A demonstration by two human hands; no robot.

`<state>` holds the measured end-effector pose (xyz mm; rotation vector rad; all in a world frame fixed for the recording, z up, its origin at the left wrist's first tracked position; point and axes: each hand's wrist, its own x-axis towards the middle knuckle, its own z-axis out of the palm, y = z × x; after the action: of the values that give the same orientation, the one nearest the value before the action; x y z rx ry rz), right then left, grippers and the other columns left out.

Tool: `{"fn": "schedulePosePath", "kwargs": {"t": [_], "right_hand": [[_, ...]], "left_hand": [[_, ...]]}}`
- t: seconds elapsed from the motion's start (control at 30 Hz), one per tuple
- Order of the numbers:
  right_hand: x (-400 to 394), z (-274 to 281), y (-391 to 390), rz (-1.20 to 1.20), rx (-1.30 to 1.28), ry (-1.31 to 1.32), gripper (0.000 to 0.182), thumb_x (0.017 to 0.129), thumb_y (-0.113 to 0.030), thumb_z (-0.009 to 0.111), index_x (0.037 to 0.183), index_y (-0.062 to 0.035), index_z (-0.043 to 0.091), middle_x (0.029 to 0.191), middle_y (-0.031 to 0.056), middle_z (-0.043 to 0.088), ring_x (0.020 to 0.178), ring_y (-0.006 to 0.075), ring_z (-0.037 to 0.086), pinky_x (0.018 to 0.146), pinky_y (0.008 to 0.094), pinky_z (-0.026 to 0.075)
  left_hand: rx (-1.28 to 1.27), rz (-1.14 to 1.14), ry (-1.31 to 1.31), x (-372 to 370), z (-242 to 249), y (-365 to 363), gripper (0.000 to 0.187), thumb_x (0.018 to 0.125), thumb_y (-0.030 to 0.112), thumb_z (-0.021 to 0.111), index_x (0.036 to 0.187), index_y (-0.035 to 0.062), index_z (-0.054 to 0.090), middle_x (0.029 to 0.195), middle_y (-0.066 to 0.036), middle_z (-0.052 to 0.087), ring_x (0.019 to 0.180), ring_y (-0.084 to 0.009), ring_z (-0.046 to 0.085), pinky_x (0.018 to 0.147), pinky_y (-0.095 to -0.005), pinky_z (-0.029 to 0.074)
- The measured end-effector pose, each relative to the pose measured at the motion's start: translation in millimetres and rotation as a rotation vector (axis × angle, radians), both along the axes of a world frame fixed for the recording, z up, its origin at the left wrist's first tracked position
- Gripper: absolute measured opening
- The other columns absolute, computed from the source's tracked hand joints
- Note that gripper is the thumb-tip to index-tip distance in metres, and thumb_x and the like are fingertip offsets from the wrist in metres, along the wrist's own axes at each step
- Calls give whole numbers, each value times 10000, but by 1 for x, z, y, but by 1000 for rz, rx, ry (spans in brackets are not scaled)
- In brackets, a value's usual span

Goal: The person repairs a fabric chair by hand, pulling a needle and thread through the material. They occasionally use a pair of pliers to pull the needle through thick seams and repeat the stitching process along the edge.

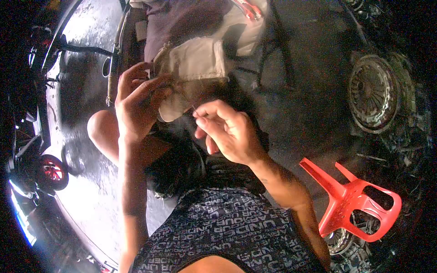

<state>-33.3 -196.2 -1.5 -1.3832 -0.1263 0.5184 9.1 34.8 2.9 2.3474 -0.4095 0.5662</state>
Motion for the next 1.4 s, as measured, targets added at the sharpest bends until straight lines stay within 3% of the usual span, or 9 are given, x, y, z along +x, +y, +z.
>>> {"fn": "schedulePosePath", "kwargs": {"t": [0.23, 0.6, 0.7, 0.77, 0.83, 0.93, 1.13, 1.23, 1.4], "right_hand": [[23, -3, 28, -52, 104, 115, 129, 1015, -92, 556, 1080, 19, 564, 805, 103, 680, 559, 116, 632, 499, 244, 506], [39, -1, 27, -37, 21, 73, 133, 997, -72, 580, 1056, 47, 586, 798, 107, 683, 561, 102, 616, 502, 226, 502], [49, -3, 20, -110, 107, -169, 115, 1009, -57, 558, 1091, 15, 594, 982, 150, 694, 692, 116, 644, 608, 240, 532], [61, 4, 17, -72, 8, -295, 142, 1025, -105, 524, 1084, 21, 549, 1145, 284, 664, 711, 176, 673, 645, 273, 542], [69, 8, 17, -67, 52, -292, 134, 1029, -110, 543, 1105, -6, 580, 1156, 171, 679, 753, 129, 660, 676, 257, 540], [76, 16, 23, -67, 24, -368, 141, 1025, -114, 519, 1080, 12, 550, 1174, 293, 654, 715, 177, 677, 646, 270, 543], [76, 17, 25, -64, -6, -367, 141, 1024, -108, 514, 1079, 17, 550, 1223, 278, 640, 713, 184, 682, 631, 269, 544], [66, 10, 26, -90, 42, -345, 143, 1021, -106, 521, 1085, 19, 551, 1210, 258, 646, 708, 190, 684, 620, 275, 547], [41, 5, 31, -30, -98, -10, 141, 1013, -96, 574, 1079, 29, 578, 819, 94, 660, 634, 157, 678, 553, 241, 534]], "left_hand": [[19, -45, -73, 10, -8, 6, 261, 715, 22, 789, 964, 91, 751, 927, -44, 679, 895, -265, 623, 768, -367, 530], [-61, 4, -13, 16, -13, 5, 177, 722, 10, 780, 881, 66, 728, 880, -54, 677, 866, -259, 630, 761, -351, 516], [-64, 10, 5, 16, -14, 6, 175, 720, 11, 781, 876, 71, 730, 880, -52, 677, 861, -254, 631, 765, -348, 516], [-67, 5, 15, 16, -14, 6, 177, 720, 15, 782, 879, 75, 732, 880, -49, 677, 861, -251, 631, 768, -347, 516], [-72, -2, 16, 17, -14, 6, 182, 718, 22, 786, 883, 79, 735, 878, -46, 675, 864, -247, 630, 770, -348, 515], [-102, -5, -4, 17, -17, 7, 199, 710, 42, 800, 894, 89, 742, 874, -38, 673, 869, -241, 628, 771, -351, 515], [-80, 5, -22, 20, -7, -7, 235, 693, 60, 822, 916, 102, 760, 883, -32, 684, 860, -235, 620, 764, -345, 504], [-236, 15, 93, 23, -12, -6, 217, 699, 53, 823, 906, 96, 770, 877, -37, 692, 856, -233, 614, 761, -341, 497], [-636, 42, 395, 19, -12, -5, 174, 775, 69, 805, 942, 35, 769, 843, -45, 692, 875, -143, 595, 831, -288, 442]]}}
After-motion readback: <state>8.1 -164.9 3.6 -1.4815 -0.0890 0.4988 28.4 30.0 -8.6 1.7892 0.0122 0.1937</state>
